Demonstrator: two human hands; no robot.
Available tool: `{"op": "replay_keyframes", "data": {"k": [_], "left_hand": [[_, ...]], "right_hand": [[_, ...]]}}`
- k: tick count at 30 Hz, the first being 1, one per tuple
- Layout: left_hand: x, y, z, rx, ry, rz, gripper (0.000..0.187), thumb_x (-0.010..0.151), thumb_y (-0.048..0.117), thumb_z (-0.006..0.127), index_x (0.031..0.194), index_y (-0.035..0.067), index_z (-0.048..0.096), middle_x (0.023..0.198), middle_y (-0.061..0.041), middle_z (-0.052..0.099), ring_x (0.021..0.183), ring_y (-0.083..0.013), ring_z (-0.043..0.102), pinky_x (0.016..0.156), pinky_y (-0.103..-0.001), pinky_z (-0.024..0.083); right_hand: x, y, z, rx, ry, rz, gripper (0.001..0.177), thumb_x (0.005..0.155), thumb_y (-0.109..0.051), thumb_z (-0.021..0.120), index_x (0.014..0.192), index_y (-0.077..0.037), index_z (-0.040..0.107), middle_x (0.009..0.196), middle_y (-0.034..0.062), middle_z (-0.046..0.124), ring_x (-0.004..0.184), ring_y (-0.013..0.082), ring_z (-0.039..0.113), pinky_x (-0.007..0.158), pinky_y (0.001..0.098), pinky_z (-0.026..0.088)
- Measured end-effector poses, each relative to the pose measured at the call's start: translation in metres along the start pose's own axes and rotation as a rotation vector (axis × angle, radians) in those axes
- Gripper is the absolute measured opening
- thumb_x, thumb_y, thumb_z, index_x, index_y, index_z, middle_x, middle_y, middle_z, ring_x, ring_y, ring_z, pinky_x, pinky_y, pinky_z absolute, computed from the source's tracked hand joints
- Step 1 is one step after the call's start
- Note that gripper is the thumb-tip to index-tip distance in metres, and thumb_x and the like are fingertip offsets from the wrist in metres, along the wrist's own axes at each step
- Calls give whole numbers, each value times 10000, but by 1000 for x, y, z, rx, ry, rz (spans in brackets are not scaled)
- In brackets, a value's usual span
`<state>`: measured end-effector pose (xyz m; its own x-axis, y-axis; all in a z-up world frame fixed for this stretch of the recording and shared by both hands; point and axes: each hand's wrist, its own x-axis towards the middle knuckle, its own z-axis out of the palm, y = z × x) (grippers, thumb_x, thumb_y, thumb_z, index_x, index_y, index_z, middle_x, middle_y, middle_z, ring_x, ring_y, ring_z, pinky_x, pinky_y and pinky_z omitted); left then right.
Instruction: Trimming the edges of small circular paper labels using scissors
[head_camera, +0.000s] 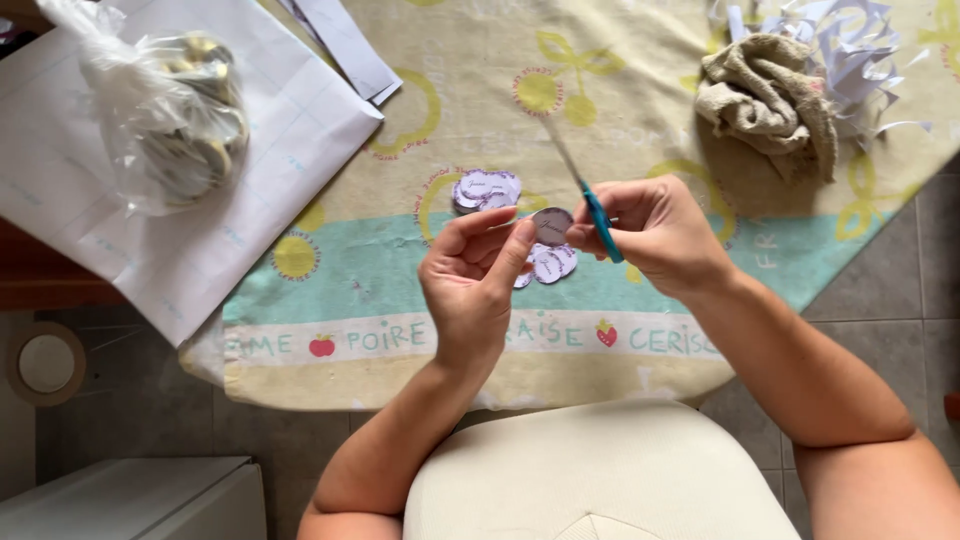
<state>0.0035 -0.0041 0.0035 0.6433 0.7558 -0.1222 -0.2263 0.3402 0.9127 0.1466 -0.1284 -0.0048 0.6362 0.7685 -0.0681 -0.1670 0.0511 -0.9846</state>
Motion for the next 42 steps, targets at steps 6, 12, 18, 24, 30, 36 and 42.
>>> {"op": "replay_keyframes", "data": {"k": [6,12,18,24,30,36,42], "left_hand": [[4,-13,-3,-213,-69,-182,242,853,44,836,1058,-12,720,948,-206,796,849,-245,797,649,-299,658],[3,-1,2,-223,-123,-186,226,855,21,821,1053,-31,726,970,-222,791,887,-263,795,693,-320,665],[14,26,-16,-27,-45,81,117,942,83,726,1052,46,721,957,-170,796,900,-234,794,683,-269,636],[28,40,-53,444,-12,295,73,941,64,764,1007,65,733,846,-105,780,778,-163,773,637,-226,579],[25,4,-64,984,-484,478,357,780,84,846,1124,101,755,973,-94,753,981,-295,708,832,-381,569],[18,-21,-56,1193,-447,601,350,816,159,837,1141,102,721,920,-59,725,978,-244,689,798,-367,584],[20,-19,-50,1035,-287,764,245,813,44,819,1031,125,746,835,-24,701,803,-242,696,688,-354,589]], "right_hand": [[4,14,-6,223,-9,-35,106,839,26,800,786,47,710,707,132,638,672,158,617,581,263,556],[4,24,-13,314,-12,-77,114,856,-2,787,818,55,697,743,177,635,680,197,620,598,296,542],[10,20,-11,143,162,-82,178,860,-39,834,780,47,701,683,152,618,626,166,584,541,279,514],[48,0,32,-150,186,180,192,790,-165,844,733,-20,733,549,78,549,497,73,420,454,190,302],[60,25,9,-624,71,18,44,871,-98,760,857,-66,787,618,93,631,619,162,586,565,325,476],[33,29,-11,-411,137,82,136,906,-204,849,896,-81,791,711,55,709,683,65,618,613,193,537],[18,38,-15,-288,35,108,25,866,-31,762,885,-29,778,757,81,729,740,73,634,629,215,573]]}}
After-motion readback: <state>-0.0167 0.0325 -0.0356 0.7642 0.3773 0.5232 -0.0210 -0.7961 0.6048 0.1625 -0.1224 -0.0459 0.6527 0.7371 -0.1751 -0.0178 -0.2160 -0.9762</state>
